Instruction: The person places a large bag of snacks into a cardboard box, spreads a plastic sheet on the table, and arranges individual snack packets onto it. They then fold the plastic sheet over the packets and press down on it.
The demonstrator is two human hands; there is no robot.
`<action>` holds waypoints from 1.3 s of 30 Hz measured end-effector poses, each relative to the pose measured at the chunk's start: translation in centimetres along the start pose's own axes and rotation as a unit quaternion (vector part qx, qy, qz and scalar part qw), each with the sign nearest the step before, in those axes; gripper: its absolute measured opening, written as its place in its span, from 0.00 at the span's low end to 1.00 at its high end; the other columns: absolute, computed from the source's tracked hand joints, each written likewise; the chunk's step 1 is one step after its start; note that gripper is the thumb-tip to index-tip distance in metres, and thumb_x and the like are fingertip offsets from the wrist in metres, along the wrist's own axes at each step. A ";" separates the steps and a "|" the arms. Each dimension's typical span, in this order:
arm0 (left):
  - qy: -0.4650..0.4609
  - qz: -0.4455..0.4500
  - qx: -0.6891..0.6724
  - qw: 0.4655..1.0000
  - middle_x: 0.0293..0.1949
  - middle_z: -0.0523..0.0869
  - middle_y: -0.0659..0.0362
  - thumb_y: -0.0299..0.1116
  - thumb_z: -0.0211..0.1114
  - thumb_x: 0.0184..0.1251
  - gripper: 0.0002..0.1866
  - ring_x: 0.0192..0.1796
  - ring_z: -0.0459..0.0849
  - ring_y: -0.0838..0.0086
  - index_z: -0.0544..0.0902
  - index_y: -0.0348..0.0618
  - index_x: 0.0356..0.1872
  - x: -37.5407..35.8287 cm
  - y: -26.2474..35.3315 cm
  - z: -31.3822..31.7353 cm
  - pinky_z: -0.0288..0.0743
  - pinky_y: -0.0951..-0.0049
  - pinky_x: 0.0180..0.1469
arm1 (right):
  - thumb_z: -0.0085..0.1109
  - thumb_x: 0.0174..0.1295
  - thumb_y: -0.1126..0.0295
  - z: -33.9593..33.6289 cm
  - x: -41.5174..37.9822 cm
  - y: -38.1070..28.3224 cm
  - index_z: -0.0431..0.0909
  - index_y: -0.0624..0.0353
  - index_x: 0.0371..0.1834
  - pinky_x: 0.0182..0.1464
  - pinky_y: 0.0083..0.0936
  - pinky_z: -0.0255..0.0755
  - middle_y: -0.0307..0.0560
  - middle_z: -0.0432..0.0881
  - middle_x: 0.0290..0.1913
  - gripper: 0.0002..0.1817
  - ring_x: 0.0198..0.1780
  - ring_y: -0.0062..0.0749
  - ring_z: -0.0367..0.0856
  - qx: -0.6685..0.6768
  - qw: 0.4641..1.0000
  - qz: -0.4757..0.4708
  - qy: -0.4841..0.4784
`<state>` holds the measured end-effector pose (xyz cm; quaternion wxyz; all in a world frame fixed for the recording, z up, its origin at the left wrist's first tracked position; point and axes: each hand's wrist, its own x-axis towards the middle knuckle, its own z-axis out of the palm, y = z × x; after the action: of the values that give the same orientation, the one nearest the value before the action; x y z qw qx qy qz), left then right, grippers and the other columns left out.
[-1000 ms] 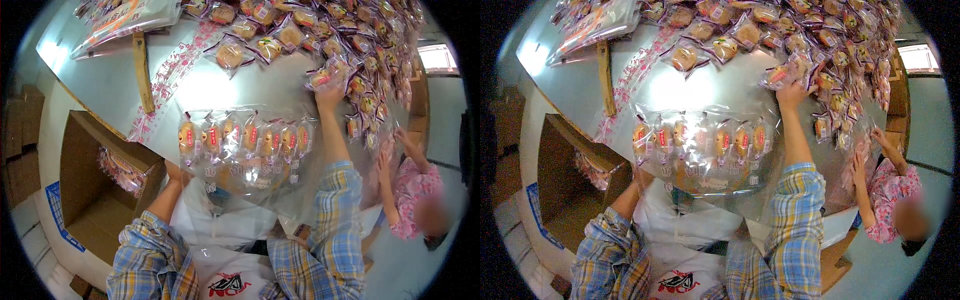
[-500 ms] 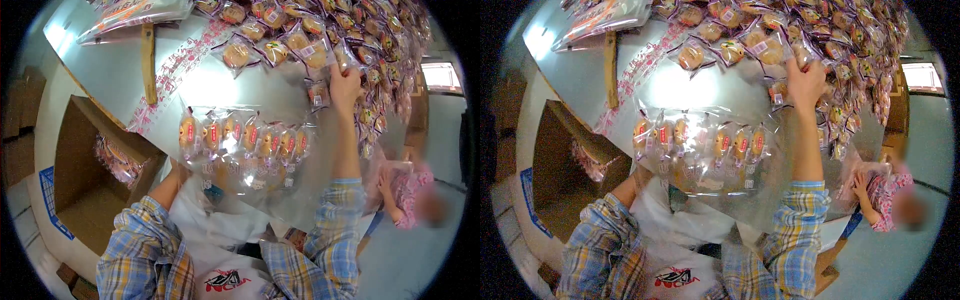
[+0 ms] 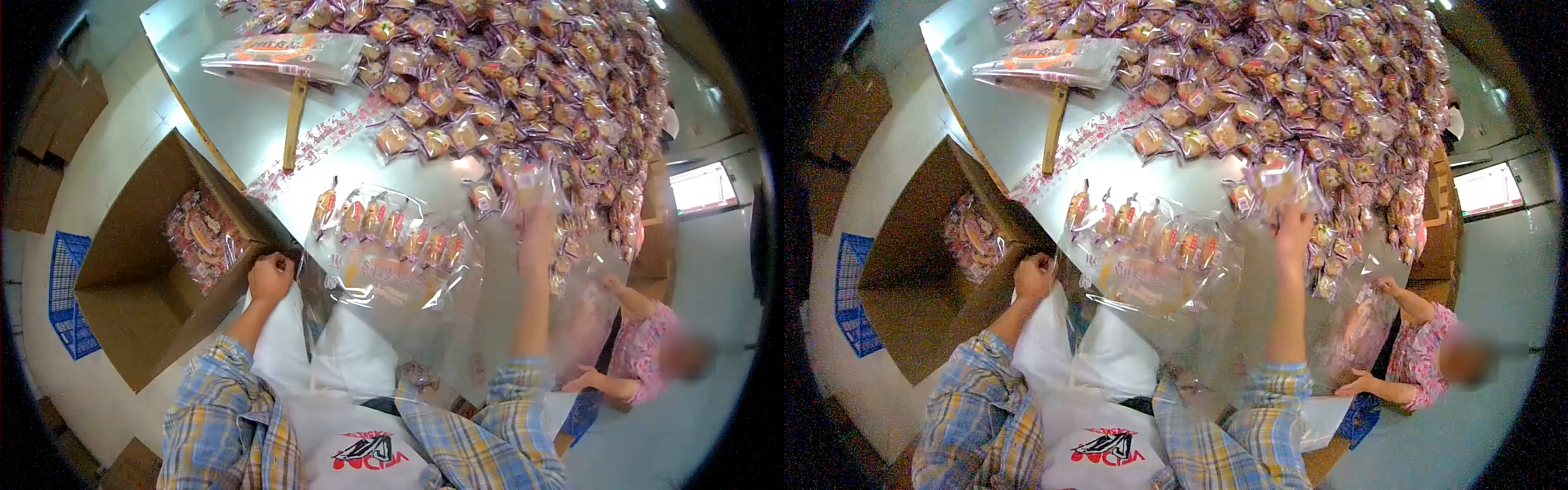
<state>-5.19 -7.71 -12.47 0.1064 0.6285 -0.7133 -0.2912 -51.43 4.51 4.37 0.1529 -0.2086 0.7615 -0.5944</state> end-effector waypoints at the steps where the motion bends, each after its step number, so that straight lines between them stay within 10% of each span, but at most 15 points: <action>1: 0.003 0.007 -0.028 1.000 0.39 0.91 0.48 0.44 0.66 0.65 0.15 0.43 0.88 0.50 0.90 0.42 0.38 -0.8 -1.1 0.0 0.80 0.52 0.50 | 0.55 0.75 0.56 -1.1 -2.2 0.2 0.75 0.60 0.41 0.25 0.22 0.65 0.38 0.80 0.32 0.16 0.27 0.19 0.73 -0.004 1.000 -0.002 -0.015; 7: 0.135 0.031 -0.455 0.879 0.36 0.88 0.62 0.27 0.62 0.78 0.08 0.39 0.81 0.81 0.86 0.34 0.39 -7.7 -2.8 -4.0 0.76 0.77 0.46 | 0.61 0.73 0.66 -1.8 -18.8 -4.4 0.81 0.67 0.54 0.39 0.22 0.71 0.37 0.83 0.40 0.15 0.39 0.18 0.78 -0.056 0.997 -0.030 -0.051; 11: 0.060 0.223 -0.429 0.873 0.39 0.88 0.55 0.25 0.68 0.68 0.08 0.38 0.84 0.74 0.85 0.33 0.45 -15.1 1.8 -12.3 0.79 0.74 0.45 | 0.64 0.69 0.69 2.2 -27.6 -5.0 0.80 0.67 0.60 0.55 0.28 0.76 0.47 0.85 0.53 0.19 0.51 0.31 0.83 0.017 0.992 -0.121 -0.029; 16: -0.018 0.484 -0.249 0.839 0.62 0.83 0.47 0.39 0.89 0.45 0.45 0.57 0.84 0.58 0.79 0.36 0.68 -19.0 7.8 -19.7 0.82 0.63 0.56 | 0.71 0.60 0.69 5.5 -36.3 -8.1 0.81 0.62 0.62 0.67 0.37 0.73 0.52 0.81 0.62 0.25 0.63 0.47 0.80 -0.123 0.962 -0.232 -0.075; 19: -0.013 0.441 -0.293 0.848 0.57 0.85 0.47 0.35 0.87 0.49 0.42 0.53 0.86 0.60 0.78 0.34 0.67 -19.1 6.1 -18.7 0.82 0.65 0.55 | 0.75 0.58 0.66 5.9 -39.7 -8.3 0.82 0.63 0.60 0.63 0.35 0.75 0.53 0.82 0.61 0.27 0.61 0.43 0.83 -0.136 0.961 -0.206 -0.125; 22: -0.220 0.290 -0.473 0.802 0.56 0.86 0.50 0.26 0.77 0.60 0.38 0.53 0.86 0.70 0.72 0.35 0.72 -17.7 3.5 -18.6 0.80 0.70 0.56 | 0.75 0.63 0.61 5.6 -41.8 -9.8 0.80 0.65 0.61 0.56 0.30 0.78 0.47 0.85 0.57 0.27 0.53 0.29 0.85 0.005 0.971 -0.072 -0.226; 28: -0.442 0.098 -0.722 0.523 0.64 0.82 0.43 0.41 0.49 0.74 0.31 0.63 0.85 0.58 0.68 0.38 0.74 -16.1 -0.2 -18.1 0.75 0.56 0.68 | 0.65 0.72 0.46 5.9 -43.2 -6.9 0.77 0.64 0.66 0.59 0.27 0.77 0.41 0.84 0.56 0.33 0.55 0.25 0.82 0.267 0.905 0.015 -0.331; 33: -0.385 0.067 -0.697 0.601 0.65 0.82 0.48 0.44 0.48 0.79 0.29 0.68 0.81 0.65 0.72 0.32 0.71 -16.6 -1.1 -16.8 0.71 0.61 0.72 | 0.55 0.72 0.33 8.2 -43.9 -6.2 0.75 0.64 0.68 0.61 0.26 0.75 0.40 0.83 0.59 0.42 0.57 0.27 0.80 0.121 0.842 0.077 -0.520; 39: -0.315 0.195 -0.638 0.675 0.66 0.81 0.49 0.40 0.68 0.73 0.35 0.67 0.80 0.64 0.68 0.28 0.73 -17.1 -0.3 -16.0 0.72 0.63 0.71 | 0.55 0.71 0.33 8.6 -43.7 -6.3 0.84 0.62 0.40 0.32 0.35 0.73 0.49 0.80 0.22 0.36 0.25 0.38 0.80 -0.070 0.926 -0.008 -0.371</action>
<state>6.58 4.18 3.90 0.3053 0.1258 -0.4515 -0.8289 -8.54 17.79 7.68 0.4048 -0.4300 0.6883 -0.4214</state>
